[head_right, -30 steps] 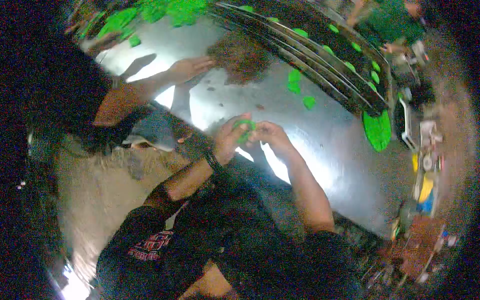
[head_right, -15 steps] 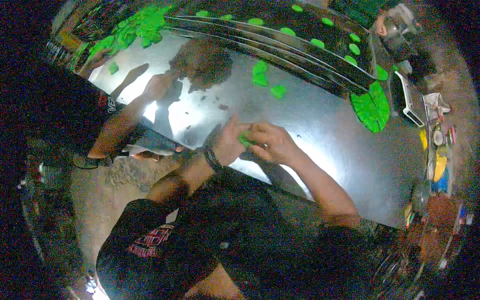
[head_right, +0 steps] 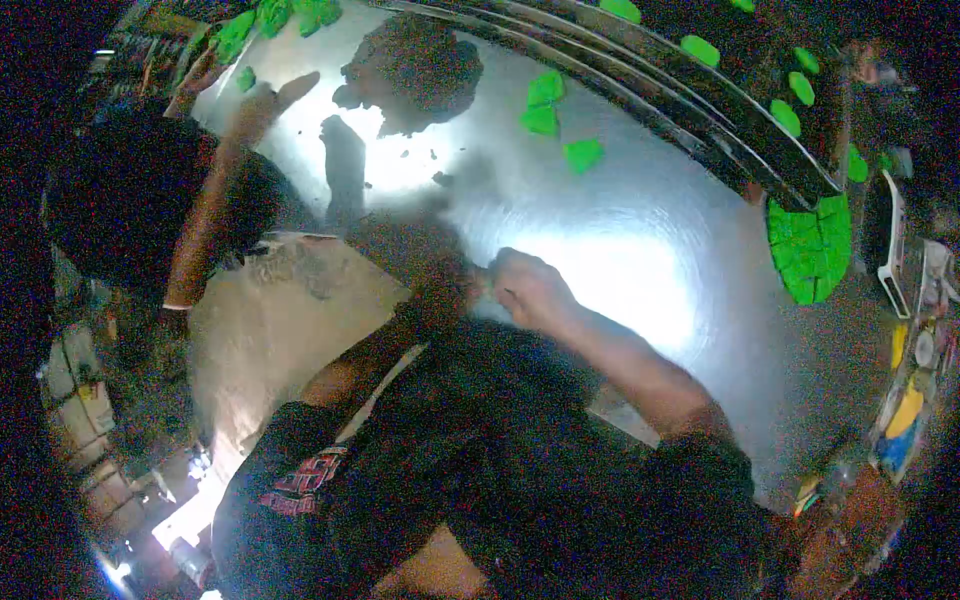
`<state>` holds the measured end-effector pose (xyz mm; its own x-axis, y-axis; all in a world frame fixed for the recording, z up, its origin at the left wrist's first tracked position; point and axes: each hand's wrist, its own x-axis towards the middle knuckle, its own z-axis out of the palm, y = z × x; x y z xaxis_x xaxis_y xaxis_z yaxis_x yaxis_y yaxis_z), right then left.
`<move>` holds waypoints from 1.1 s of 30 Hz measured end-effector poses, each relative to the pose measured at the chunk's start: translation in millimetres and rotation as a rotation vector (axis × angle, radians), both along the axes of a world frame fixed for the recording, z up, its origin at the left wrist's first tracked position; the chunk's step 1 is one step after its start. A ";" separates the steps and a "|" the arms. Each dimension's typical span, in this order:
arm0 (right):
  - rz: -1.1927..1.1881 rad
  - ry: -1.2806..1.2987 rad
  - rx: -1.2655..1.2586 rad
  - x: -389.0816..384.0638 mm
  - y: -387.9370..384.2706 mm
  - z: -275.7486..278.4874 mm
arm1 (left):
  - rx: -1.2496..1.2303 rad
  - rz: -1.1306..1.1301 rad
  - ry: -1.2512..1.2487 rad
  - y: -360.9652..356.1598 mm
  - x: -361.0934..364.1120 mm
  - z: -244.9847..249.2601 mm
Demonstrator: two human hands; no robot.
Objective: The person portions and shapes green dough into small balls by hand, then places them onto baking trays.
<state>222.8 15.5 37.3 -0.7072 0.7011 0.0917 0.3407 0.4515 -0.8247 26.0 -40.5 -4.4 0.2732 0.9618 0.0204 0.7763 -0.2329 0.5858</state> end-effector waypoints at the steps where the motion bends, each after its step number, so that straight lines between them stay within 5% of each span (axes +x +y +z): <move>1: 0.068 -0.077 -0.011 -5.2 10.2 10.8 | -0.110 0.000 -0.081 -3.4 -2.9 -21.1; 2: -0.015 -0.201 -0.306 -16.8 17.5 30.2 | -0.220 0.009 -0.161 -6.7 -5.8 -42.3; 3: 0.053 -0.104 -0.326 -17.8 24.4 25.3 | -0.327 0.027 -0.235 -10.0 -8.6 -63.3; 5: 0.192 0.084 -0.357 -19.7 34.4 1.7 | -0.185 -0.062 -0.040 4.5 -9.2 38.0; 6: 0.160 0.134 -0.545 -13.4 34.4 -6.3 | -0.038 -0.193 -0.256 10.9 -19.2 40.6; 8: 0.004 0.187 -0.762 -0.6 28.6 -12.6 | -0.097 -0.054 -0.561 15.0 -17.5 47.4; 10: -0.106 0.182 -0.852 6.7 20.0 -14.7 | -0.141 0.025 -0.603 21.1 -13.5 65.8; 13: -0.387 0.313 -0.700 -11.7 -15.8 9.6 | -0.105 -0.116 -0.596 22.8 -21.0 47.1; 14: -0.399 0.172 -0.224 -18.7 -20.2 1.0 | -0.002 -0.151 -0.522 24.7 -24.0 40.5; 17: -0.394 -0.122 0.151 -26.1 -29.5 -3.4 | 0.165 -0.125 -0.453 30.1 -23.1 3.6; 20: -0.023 -0.729 0.200 -36.4 12.9 17.1 | -0.176 0.000 -0.194 40.3 -11.1 17.5; 22: 0.084 -0.835 0.172 -73.5 37.2 78.8 | -0.208 0.099 -0.280 40.1 -4.6 24.4; 23: -0.155 -0.489 0.288 -97.8 33.1 116.3 | -0.232 0.152 -0.316 39.1 -6.3 24.8; 24: -0.390 -0.130 0.390 -115.3 28.7 133.1 | -0.269 0.105 -0.609 42.1 -5.4 -14.6; 25: -0.531 -0.021 0.498 -122.9 27.9 127.4 | -0.349 0.140 -0.774 41.3 -12.6 -11.3; 27: -0.827 0.205 0.715 -134.5 30.6 109.8 | -0.167 0.378 -0.488 34.3 -35.4 -5.9; 28: -0.835 0.314 0.486 -137.5 26.9 55.9 | -0.010 0.382 -0.505 38.2 -51.1 3.7; 30: -0.627 -0.556 0.527 -125.5 6.2 -3.1 | 0.079 0.417 -0.668 43.9 -72.0 9.0; 33: -0.604 -0.369 0.561 -118.8 -11.7 -6.6 | 0.024 0.359 -0.815 67.3 -76.2 31.8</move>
<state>104.0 3.8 30.7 -0.2852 0.8834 0.3719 0.8496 0.4126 -0.3286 -50.2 26.7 27.4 -0.1526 0.9835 0.0976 0.1491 -0.0747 0.9860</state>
